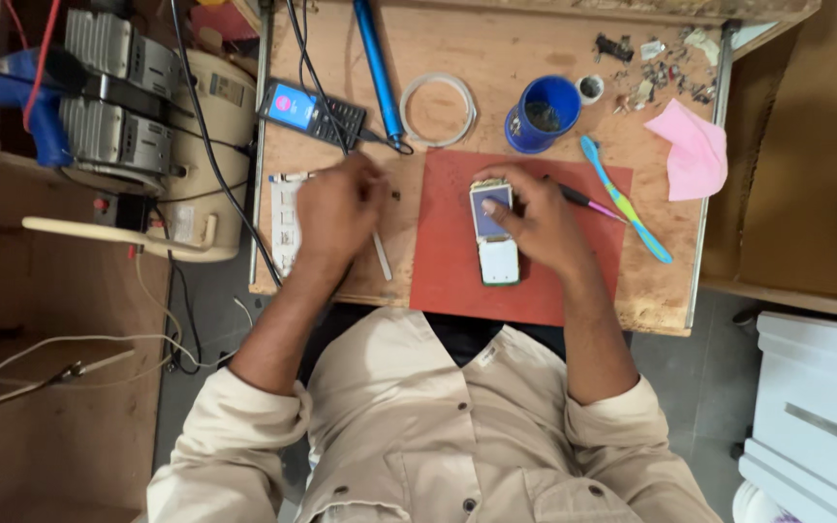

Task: The person uses tweezers to manipulate small components on a disassembled mobile phone placed on a red mat. They then connect a cable from a second mobile phone to the device being worked on.

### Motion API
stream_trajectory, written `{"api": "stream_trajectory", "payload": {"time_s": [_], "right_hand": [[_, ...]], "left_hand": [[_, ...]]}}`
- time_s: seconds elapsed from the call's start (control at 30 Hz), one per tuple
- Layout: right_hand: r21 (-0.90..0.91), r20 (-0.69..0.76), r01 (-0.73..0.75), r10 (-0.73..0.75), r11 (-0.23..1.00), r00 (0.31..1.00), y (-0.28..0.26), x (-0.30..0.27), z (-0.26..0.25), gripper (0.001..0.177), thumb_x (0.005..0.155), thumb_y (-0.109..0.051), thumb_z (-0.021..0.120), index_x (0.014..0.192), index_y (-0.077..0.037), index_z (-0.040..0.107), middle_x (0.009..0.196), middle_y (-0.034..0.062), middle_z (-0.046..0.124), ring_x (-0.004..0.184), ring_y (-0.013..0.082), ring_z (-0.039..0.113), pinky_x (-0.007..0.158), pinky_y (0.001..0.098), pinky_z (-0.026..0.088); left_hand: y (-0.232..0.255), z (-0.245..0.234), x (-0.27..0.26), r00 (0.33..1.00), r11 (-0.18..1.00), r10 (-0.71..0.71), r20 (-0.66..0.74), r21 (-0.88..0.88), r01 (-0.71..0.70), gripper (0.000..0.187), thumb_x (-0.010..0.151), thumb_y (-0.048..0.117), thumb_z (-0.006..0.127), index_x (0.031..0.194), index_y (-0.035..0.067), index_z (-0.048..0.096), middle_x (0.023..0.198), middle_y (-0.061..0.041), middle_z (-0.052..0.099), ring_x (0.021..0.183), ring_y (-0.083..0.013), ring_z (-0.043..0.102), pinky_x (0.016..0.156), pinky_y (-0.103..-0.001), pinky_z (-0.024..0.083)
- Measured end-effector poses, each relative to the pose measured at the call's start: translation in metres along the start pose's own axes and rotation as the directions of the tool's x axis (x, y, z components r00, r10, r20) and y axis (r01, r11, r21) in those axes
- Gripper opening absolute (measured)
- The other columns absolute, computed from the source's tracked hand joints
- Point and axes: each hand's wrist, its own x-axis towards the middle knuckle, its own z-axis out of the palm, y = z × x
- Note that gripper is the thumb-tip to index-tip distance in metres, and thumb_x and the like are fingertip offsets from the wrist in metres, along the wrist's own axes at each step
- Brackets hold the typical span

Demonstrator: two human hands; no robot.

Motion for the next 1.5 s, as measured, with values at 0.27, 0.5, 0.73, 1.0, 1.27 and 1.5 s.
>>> {"api": "stream_trajectory", "payload": {"time_s": [0.27, 0.5, 0.73, 1.0, 1.27, 1.5], "right_hand": [[-0.218, -0.011, 0.031, -0.034, 0.976, 0.999, -0.013, -0.001, 0.008, 0.031, 0.095, -0.022, 0.073, 0.123, -0.01, 0.068, 0.103, 0.0127, 0.074, 0.088, 0.0299, 0.072, 0.075, 0.0387, 0.055], [-0.237, -0.005, -0.092, 0.094, 0.967, 0.996, -0.021, -0.001, 0.007, 0.025, 0.099, -0.022, 0.065, 0.122, -0.012, 0.07, 0.095, 0.0133, 0.074, 0.08, 0.0294, 0.07, 0.071, 0.04, 0.052], [0.067, -0.125, -0.1, 0.108, 0.993, 0.986, -0.003, 0.002, 0.011, 0.023, 0.109, -0.019, 0.055, 0.11, -0.005, 0.073, 0.085, 0.0101, 0.075, 0.075, 0.0187, 0.071, 0.067, 0.0326, 0.054], [-0.043, -0.154, -0.075, 0.068, 0.996, 0.986, -0.004, 0.002, 0.012, 0.016, 0.1, -0.012, 0.065, 0.11, -0.003, 0.072, 0.086, 0.0109, 0.076, 0.072, 0.0164, 0.072, 0.064, 0.0312, 0.053], [-0.038, -0.147, -0.096, 0.09, 0.995, 0.985, -0.002, 0.003, 0.013, 0.015, 0.099, -0.01, 0.067, 0.112, -0.002, 0.071, 0.084, 0.0106, 0.075, 0.067, 0.0146, 0.068, 0.061, 0.0304, 0.05], [-0.042, -0.157, -0.071, 0.063, 0.997, 0.986, 0.0, 0.002, 0.013, 0.016, 0.098, -0.01, 0.067, 0.112, -0.002, 0.071, 0.083, 0.0104, 0.074, 0.066, 0.0141, 0.067, 0.06, 0.0305, 0.05]], "left_hand": [[-0.039, -0.02, 0.027, 0.966, 0.949, -0.207, -0.153, 0.208, 0.236, 0.057, 0.09, 0.048, 0.082, 0.115, 0.002, 0.061, 0.085, -0.015, 0.072, 0.081, -0.0379, 0.069, 0.07, -0.05, 0.052], [-0.048, -0.009, 0.054, 0.925, 0.895, -0.316, -0.213, 0.256, 0.365, 0.112, 0.078, 0.062, 0.087, 0.146, -0.011, 0.038, 0.124, -0.027, 0.053, 0.118, -0.0449, 0.053, 0.091, -0.05, 0.051], [-0.058, 0.004, 0.074, 0.984, 0.983, -0.106, -0.14, 0.133, 0.125, 0.123, 0.063, 0.052, 0.101, 0.143, -0.015, 0.038, 0.129, -0.031, 0.046, 0.122, -0.0476, 0.046, 0.102, -0.05, 0.043], [-0.074, 0.004, 0.076, 1.0, 0.985, 0.0, -0.006, -0.174, -0.001, 0.104, 0.065, 0.013, 0.096, 0.151, 0.001, 0.039, 0.134, -0.014, 0.058, 0.111, -0.0308, 0.056, 0.097, -0.045, 0.05], [-0.04, -0.007, 0.066, 0.904, 0.979, 0.203, -0.376, 0.096, -0.18, 0.057, 0.086, -0.014, 0.073, 0.133, 0.016, 0.057, 0.122, -0.01, 0.061, 0.114, -0.0232, 0.062, 0.088, -0.033, 0.057], [0.002, 0.001, 0.069, 0.977, 0.998, -0.063, -0.203, 0.01, 0.066, 0.082, 0.083, 0.03, 0.093, 0.143, 0.005, 0.044, 0.103, -0.009, 0.066, 0.092, -0.0272, 0.062, 0.078, -0.041, 0.05]]}}
